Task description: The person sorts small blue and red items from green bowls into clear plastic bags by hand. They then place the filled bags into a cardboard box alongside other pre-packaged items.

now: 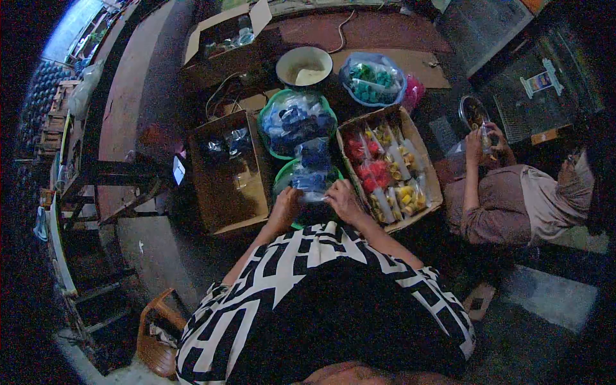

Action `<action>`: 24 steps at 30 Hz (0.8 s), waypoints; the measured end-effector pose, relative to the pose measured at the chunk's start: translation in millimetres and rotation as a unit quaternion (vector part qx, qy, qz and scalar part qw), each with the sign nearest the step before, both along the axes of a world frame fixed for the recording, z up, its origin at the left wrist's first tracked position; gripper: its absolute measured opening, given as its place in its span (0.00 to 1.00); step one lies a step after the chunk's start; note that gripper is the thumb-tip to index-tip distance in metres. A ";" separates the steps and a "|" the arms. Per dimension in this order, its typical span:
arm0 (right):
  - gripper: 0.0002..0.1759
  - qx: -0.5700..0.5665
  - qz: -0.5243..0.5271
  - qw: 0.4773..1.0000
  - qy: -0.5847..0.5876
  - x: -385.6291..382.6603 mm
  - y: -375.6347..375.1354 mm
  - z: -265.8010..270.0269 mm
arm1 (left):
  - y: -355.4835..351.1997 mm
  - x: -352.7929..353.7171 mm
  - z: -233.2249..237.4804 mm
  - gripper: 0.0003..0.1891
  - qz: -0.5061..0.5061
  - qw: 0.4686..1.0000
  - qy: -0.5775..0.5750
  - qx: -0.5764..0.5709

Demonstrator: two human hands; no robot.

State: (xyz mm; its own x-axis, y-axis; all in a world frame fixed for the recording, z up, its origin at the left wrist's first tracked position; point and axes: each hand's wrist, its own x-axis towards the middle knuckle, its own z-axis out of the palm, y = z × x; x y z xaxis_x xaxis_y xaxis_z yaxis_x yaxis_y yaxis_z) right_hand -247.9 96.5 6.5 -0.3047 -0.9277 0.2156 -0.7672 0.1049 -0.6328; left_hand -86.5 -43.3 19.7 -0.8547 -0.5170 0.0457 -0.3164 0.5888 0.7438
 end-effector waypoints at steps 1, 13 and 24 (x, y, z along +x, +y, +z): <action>0.08 0.000 0.000 1.000 0.001 -1.9 -3.5 1.2 | -4.3 -0.7 -17.7 0.13 0.000 1.000 0.001 0.000; 0.12 0.002 -0.084 0.972 -0.218 -22.3 -54.8 -8.7 | -57.0 -30.5 -31.7 0.09 0.051 0.985 0.156 0.050; 0.09 0.023 -0.034 0.887 -0.460 13.2 -131.1 -12.9 | -72.0 18.7 41.2 0.14 0.261 0.884 0.085 0.380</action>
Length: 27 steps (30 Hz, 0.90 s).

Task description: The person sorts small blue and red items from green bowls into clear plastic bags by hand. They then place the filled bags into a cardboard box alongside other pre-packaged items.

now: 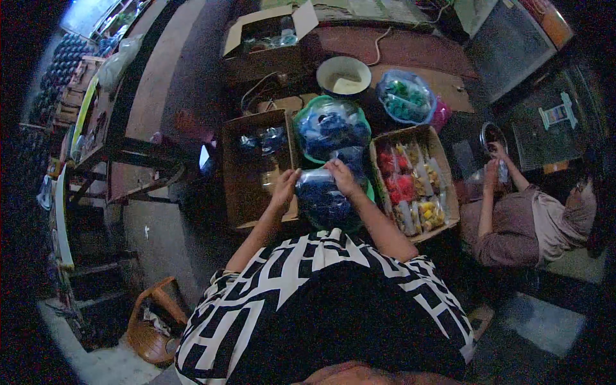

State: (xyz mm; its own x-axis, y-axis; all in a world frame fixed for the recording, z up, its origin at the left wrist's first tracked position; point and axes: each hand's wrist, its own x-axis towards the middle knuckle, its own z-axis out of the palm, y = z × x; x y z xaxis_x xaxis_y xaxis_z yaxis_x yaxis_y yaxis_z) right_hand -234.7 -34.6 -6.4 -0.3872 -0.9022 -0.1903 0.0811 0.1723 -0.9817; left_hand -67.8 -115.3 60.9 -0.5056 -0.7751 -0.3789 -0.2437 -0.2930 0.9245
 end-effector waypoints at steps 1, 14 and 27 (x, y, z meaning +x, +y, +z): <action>0.13 0.074 0.025 0.997 0.021 6.2 -11.2 2.5 | -13.7 14.5 -18.8 0.15 -0.019 0.996 -0.020 -0.079; 0.25 0.091 0.103 0.987 -0.087 118.5 -109.0 5.0 | -114.0 123.2 -56.3 0.21 0.057 0.962 -0.230 -0.139; 0.21 0.102 -0.038 0.992 0.061 177.4 -200.2 -122.9 | -128.1 206.3 -49.0 0.25 -0.009 0.964 -0.167 -0.208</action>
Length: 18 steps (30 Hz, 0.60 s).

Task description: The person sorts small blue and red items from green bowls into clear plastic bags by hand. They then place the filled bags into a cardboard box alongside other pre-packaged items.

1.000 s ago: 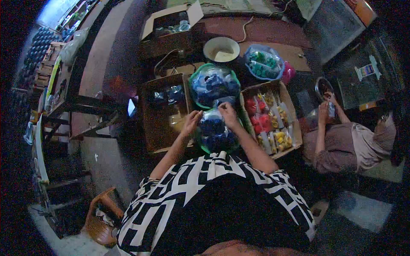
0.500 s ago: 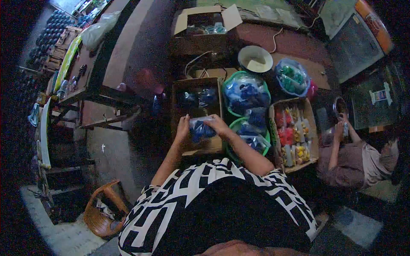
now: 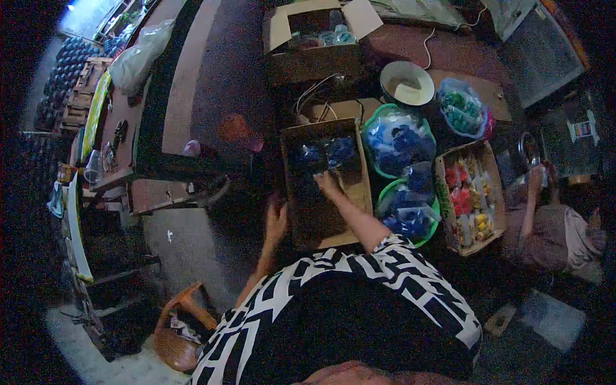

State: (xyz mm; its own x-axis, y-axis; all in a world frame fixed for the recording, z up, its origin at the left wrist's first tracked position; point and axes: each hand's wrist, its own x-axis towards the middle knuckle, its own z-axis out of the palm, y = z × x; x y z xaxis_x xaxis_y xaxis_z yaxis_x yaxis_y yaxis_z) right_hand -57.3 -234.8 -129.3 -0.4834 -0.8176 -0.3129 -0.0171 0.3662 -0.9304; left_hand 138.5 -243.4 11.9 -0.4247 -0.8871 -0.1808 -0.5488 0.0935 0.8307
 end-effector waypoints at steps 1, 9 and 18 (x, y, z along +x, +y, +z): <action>0.21 0.002 -0.004 1.000 -0.004 11.9 -13.2 -33.6 | 0.0 8.8 -21.0 0.23 0.002 1.000 0.002 -0.024; 0.30 0.264 -0.053 0.946 0.180 29.3 -11.6 -15.8 | -4.2 3.4 18.8 0.19 -0.063 0.997 -0.039 0.028; 0.29 0.092 -0.078 0.983 0.136 6.2 36.3 83.3 | 3.2 -1.9 -18.7 0.17 -0.056 0.994 0.086 -0.047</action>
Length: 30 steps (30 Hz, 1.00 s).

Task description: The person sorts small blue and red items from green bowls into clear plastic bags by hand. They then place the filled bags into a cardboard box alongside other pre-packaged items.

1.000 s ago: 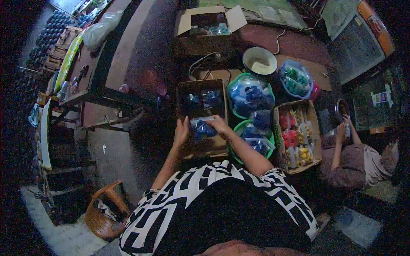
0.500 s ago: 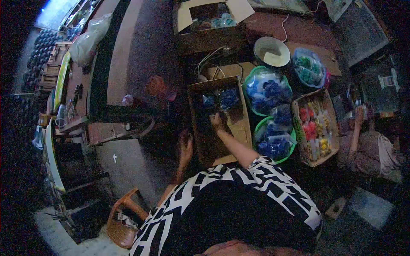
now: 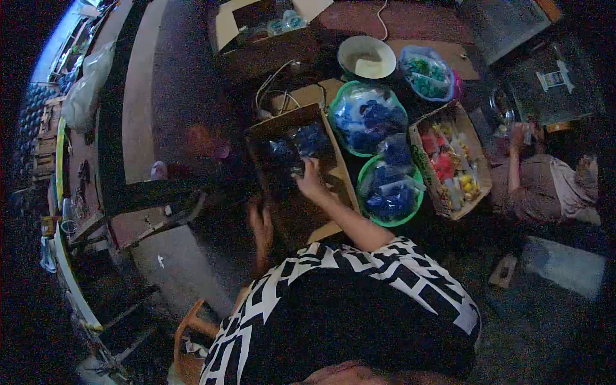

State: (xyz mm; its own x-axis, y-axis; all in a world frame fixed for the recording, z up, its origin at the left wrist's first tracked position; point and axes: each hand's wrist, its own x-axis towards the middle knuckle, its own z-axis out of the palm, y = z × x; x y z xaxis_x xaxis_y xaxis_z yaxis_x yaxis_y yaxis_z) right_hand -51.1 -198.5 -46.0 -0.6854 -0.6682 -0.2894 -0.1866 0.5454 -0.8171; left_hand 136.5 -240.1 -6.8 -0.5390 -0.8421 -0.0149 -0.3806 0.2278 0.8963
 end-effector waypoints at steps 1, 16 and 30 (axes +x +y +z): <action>0.28 -0.069 0.026 0.994 0.075 -7.8 10.5 7.4 | 3.3 -9.6 22.8 0.16 0.026 0.999 -0.026 -0.008; 0.43 0.066 -0.176 0.979 0.084 -202.3 165.7 53.6 | 56.9 -89.4 65.0 0.16 -0.129 0.969 -0.027 -0.210; 0.30 -0.153 0.048 0.987 0.007 -186.5 223.3 88.0 | 136.2 -231.4 90.9 0.15 -0.114 0.964 0.047 0.235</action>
